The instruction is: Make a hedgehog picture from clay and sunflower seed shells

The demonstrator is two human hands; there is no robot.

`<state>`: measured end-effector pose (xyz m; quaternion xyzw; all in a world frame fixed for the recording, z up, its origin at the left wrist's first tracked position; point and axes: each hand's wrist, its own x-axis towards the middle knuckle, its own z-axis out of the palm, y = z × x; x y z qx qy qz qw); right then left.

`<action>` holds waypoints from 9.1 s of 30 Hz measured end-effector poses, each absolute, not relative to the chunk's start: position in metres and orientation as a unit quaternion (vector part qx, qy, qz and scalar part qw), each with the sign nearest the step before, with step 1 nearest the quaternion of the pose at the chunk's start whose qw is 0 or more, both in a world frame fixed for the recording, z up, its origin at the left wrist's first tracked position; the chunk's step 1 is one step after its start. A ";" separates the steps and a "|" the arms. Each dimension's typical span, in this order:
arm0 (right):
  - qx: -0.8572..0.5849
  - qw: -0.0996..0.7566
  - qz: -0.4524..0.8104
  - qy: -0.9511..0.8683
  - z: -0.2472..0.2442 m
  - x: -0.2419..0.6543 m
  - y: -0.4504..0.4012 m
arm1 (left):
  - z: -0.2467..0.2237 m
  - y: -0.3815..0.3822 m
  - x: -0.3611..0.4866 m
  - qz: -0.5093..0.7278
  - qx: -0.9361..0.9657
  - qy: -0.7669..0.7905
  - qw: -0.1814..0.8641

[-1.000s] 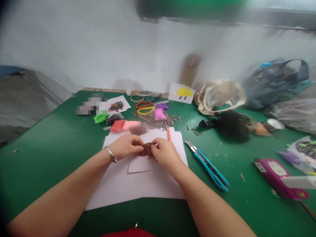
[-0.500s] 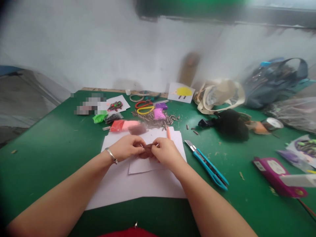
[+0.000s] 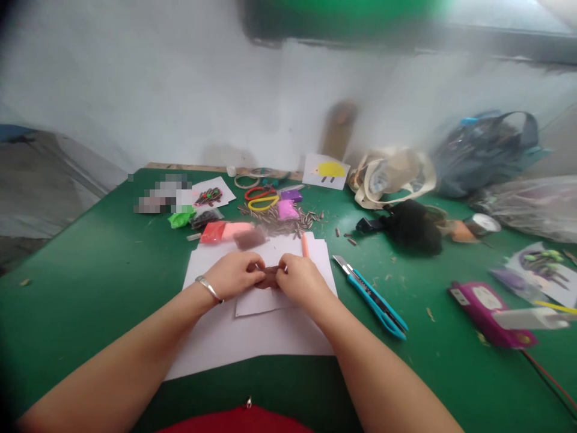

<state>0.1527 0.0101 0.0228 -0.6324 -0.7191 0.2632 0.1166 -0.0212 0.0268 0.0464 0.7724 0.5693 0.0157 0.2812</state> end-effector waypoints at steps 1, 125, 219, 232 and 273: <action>-0.633 0.117 0.262 -0.719 0.023 0.153 0.010 | 0.047 0.027 -0.023 0.015 0.773 0.567 0.284; -0.404 0.128 0.215 -0.880 0.022 0.160 -0.007 | 0.047 -0.006 -0.048 0.033 0.875 0.413 0.251; -0.413 0.065 0.156 -0.895 0.021 0.192 -0.025 | 0.047 -0.021 -0.035 0.004 0.891 0.405 0.203; -0.416 0.077 0.209 -0.882 0.027 0.197 -0.024 | 0.046 -0.018 -0.037 0.018 0.896 0.392 0.208; -0.405 0.101 0.149 -0.896 0.019 0.179 -0.027 | 0.052 -0.009 -0.048 0.048 0.883 0.393 0.252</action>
